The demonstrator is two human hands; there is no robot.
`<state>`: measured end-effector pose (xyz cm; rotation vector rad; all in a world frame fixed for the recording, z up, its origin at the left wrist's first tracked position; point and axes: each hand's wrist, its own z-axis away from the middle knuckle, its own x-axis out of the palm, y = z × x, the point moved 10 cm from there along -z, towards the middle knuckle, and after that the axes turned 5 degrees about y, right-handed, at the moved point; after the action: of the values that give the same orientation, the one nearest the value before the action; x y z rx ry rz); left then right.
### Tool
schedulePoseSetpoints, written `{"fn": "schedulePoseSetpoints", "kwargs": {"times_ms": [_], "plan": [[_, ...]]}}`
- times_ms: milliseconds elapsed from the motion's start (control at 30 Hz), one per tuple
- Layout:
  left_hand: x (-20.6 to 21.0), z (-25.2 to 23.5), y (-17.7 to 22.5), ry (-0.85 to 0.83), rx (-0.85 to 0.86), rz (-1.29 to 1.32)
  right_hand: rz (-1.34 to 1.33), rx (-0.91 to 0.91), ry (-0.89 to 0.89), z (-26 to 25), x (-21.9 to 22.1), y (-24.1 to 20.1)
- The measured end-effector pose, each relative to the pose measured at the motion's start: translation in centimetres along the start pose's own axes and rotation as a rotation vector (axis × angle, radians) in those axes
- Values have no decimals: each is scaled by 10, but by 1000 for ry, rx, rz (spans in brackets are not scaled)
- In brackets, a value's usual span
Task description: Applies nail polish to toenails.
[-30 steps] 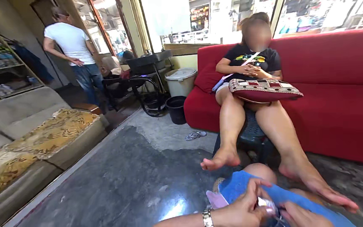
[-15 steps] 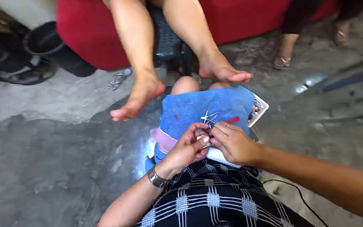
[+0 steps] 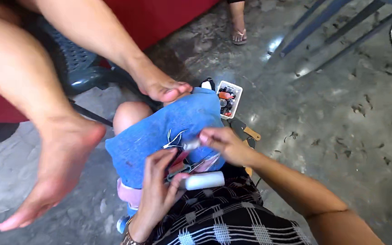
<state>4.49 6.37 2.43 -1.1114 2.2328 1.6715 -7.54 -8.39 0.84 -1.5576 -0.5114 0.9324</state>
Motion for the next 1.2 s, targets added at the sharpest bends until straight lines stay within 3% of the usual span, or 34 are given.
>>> {"fn": "schedulePoseSetpoints", "kwargs": {"times_ms": [100, 167, 267, 400, 600, 700, 767, 933, 1200], "plan": [[-42, 5, -21, 198, -46, -71, 98, 79, 417, -27, -104, 72], [-67, 12, -35, 320, -93, -129, 318, 311, 583, -33, -160, 156], [-86, 23, -60, 446, -302, -150, 491, 696, 498, -30, -184, 279], [-93, 44, -92, 610, -651, -20, 615, 854, 320, -37, -152, 358], [-99, 65, -113, 846, -992, 155, 827, 876, 178, -55, -123, 384], [-107, 72, -119, 974, -1066, 215, 922, 720, 167, -70, -109, 384], [-111, 71, -125, 1010, -1062, 242, 929, 666, 100, -80, -99, 380], [-112, 67, -134, 1023, -1049, 304, 950, 744, -150, -82, -95, 365], [-107, 65, -136, 1109, -917, 512, 932, 641, -2, -77, -90, 340]]}}
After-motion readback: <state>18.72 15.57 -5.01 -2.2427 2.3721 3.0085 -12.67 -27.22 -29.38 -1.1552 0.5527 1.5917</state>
